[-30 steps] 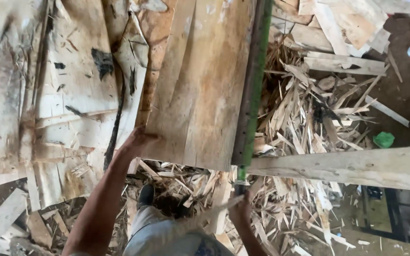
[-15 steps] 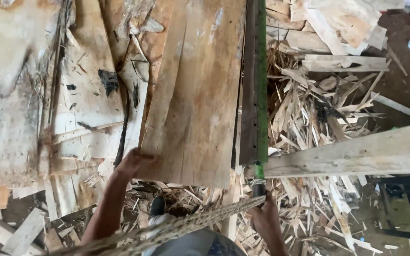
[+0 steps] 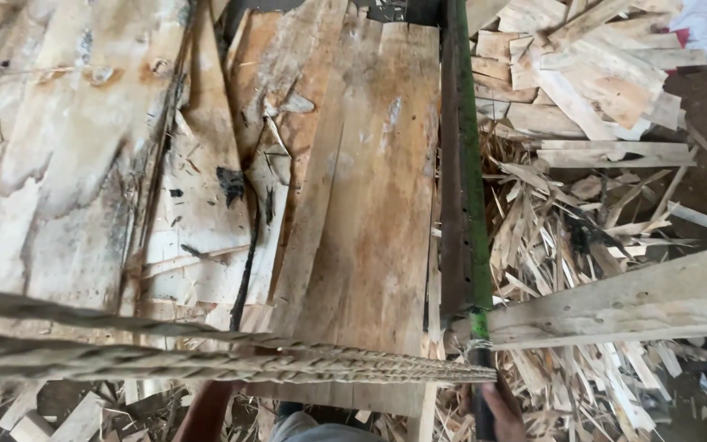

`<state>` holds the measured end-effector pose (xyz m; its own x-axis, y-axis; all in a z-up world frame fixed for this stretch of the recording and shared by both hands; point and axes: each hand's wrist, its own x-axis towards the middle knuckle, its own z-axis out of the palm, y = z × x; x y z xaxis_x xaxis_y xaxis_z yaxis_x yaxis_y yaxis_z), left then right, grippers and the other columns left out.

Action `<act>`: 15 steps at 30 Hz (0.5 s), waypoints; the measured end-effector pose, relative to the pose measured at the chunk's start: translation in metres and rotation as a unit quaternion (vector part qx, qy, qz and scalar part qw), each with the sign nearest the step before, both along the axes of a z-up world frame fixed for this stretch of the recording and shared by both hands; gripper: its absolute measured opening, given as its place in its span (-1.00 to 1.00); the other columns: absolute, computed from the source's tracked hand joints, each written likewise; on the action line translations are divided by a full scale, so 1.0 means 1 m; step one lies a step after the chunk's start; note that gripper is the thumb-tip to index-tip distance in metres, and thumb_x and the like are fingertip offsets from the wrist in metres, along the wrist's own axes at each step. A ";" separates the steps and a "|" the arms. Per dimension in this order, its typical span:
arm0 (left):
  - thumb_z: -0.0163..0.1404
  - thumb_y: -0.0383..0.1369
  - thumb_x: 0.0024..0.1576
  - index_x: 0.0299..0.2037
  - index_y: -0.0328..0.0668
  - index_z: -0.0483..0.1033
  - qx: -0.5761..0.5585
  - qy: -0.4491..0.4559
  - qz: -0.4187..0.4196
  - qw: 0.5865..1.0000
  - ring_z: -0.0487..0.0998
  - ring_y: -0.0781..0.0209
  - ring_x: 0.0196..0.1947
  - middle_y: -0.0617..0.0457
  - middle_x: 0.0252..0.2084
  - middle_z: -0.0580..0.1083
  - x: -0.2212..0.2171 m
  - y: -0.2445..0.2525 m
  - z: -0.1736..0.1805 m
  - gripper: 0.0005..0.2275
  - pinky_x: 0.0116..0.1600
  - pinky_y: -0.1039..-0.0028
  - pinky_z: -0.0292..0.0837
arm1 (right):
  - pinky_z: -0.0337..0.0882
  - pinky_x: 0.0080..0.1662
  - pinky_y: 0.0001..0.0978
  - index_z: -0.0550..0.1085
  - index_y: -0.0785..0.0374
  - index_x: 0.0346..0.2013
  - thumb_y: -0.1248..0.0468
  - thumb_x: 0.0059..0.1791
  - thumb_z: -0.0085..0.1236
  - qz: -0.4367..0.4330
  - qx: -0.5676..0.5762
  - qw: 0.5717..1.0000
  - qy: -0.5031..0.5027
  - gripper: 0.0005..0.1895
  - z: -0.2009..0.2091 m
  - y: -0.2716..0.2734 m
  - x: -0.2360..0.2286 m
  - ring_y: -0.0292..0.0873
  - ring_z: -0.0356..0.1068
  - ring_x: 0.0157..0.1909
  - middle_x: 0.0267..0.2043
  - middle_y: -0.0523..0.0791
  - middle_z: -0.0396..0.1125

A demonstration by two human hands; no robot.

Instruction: The person picks up wooden planks and scraps from a pile on the floor, moves them around, and places them onto a conveyor belt. They handle the wood by hand, lifting and positioning various pieces into the machine.

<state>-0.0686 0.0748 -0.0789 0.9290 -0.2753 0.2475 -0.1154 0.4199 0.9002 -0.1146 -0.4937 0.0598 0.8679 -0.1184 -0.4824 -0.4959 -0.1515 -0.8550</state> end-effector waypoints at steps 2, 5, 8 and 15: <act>0.14 -0.36 0.22 0.31 -0.14 0.34 -0.033 -0.023 -0.007 0.999 0.55 0.08 0.19 -0.07 0.23 0.50 0.000 -0.003 0.008 -0.55 0.35 0.03 0.45 | 0.59 -0.08 -0.06 0.29 0.30 0.20 -0.15 -0.10 0.04 -0.088 0.265 0.960 -0.011 -0.25 -0.064 -0.020 -0.011 0.01 0.51 -0.13 -0.14 0.07 0.41; 0.12 -0.33 0.25 0.38 -0.07 0.27 -0.083 -0.057 -0.019 0.995 0.52 0.10 0.23 -0.03 0.28 0.46 -0.002 -0.017 0.042 -0.51 0.40 -0.01 0.40 | 0.51 0.02 -0.04 0.30 0.22 0.28 -0.05 -0.07 0.11 -0.154 0.212 0.963 0.066 -0.30 -0.259 -0.055 -0.020 -0.04 0.47 0.04 0.07 -0.01 0.41; 0.10 -0.31 0.29 0.45 -0.01 0.20 -0.132 -0.092 -0.034 0.986 0.48 0.12 0.28 0.01 0.33 0.43 0.003 -0.032 0.059 -0.48 0.44 -0.05 0.34 | 0.53 0.05 -0.04 0.40 0.27 0.24 0.05 -0.04 0.26 0.052 -0.047 0.994 0.089 -0.37 -0.242 0.000 -0.011 0.05 0.47 0.02 0.00 0.10 0.40; 0.05 -0.26 0.35 0.58 0.12 0.07 -0.221 -0.167 -0.082 0.957 0.41 0.16 0.36 0.09 0.42 0.36 0.035 -0.076 0.070 -0.40 0.53 -0.13 0.23 | 0.57 0.02 -0.06 0.48 0.34 0.15 0.16 -0.07 0.38 0.106 -0.099 0.989 0.008 -0.45 -0.280 0.056 -0.070 0.14 0.51 -0.02 -0.03 0.21 0.45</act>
<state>-0.0333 -0.0007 -0.0087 0.7306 -0.2101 0.6497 -0.2662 0.7885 0.5544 -0.1843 -0.4375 -0.2201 0.8763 -0.0274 -0.4811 -0.4472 -0.4178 -0.7908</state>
